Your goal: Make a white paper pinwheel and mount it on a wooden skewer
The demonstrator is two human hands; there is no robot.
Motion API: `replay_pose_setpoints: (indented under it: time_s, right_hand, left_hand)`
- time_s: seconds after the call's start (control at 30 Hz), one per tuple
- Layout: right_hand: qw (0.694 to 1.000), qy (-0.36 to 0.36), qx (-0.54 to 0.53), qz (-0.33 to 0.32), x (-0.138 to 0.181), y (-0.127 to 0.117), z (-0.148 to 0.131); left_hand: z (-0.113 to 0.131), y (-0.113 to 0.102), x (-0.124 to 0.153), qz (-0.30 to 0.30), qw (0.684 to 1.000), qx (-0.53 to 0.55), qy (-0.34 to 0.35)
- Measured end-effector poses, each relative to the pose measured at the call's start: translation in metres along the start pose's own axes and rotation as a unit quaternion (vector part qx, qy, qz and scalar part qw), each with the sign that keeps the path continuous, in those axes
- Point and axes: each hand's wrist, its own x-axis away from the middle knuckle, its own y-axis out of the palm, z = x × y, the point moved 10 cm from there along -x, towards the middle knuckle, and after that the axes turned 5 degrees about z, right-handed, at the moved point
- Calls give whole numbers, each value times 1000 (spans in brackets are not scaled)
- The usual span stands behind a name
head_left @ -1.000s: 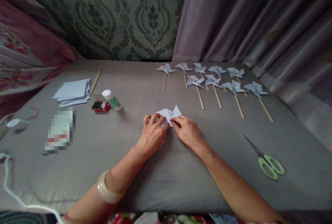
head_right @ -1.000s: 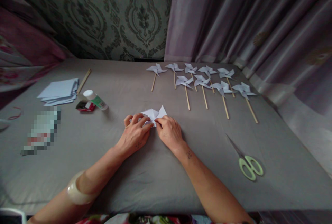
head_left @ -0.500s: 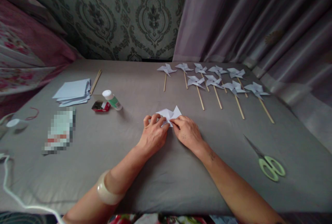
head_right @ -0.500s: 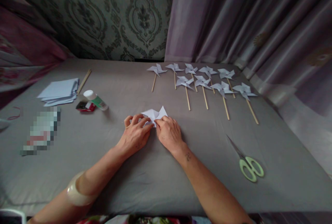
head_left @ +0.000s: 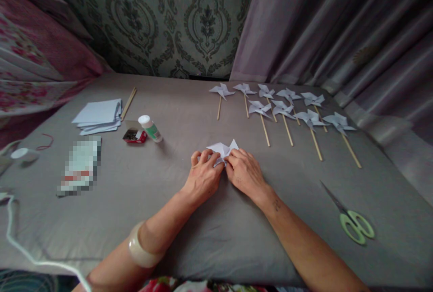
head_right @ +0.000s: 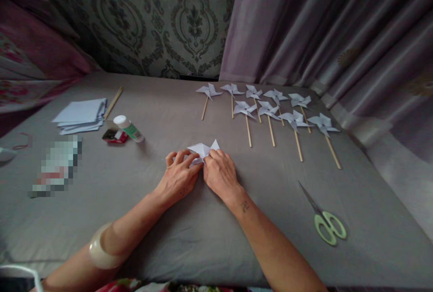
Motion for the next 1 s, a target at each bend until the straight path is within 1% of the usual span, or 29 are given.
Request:
replay_pose_setpoints:
  time_s: [0.1,0.17,0.27,0.33,0.4,0.47,0.6,0.83,1.0]
  right_hand:
    - [999,13,-41,24,-1,1,7]
    - [994,32,-91,51,-1,1,15]
    - [974,86,-175,113,0,-2,33]
    - [962,110,-195,154,2,-7,42]
    - [962,103,-186,171,4,-10,43]
    - [969,79,-166,163,4,-11,36]
    - [984,37,-122,127,5,-8,21]
    - [993,20,-64,96,4,-4,10]
    - [996,4,-28,80,5,-3,4]
  left_hand:
    - [-1,1,0,-7,1000,10,-2]
    - [-1,1,0,-8,1000,16,-3]
    - [-1,1,0,-10,1000,9,-3]
    - [-1,2,0,-14,1000,1,-1]
    - [-1,3,1,-14,1000,-3,1]
    - [-2,3,1,-12,1000,-2,1]
    - [-3,3,2,-6,1000,6,-5]
    - [-3,1,2,-5,1000,17,-10]
    - [-7,-5,2,16,999,37,-24]
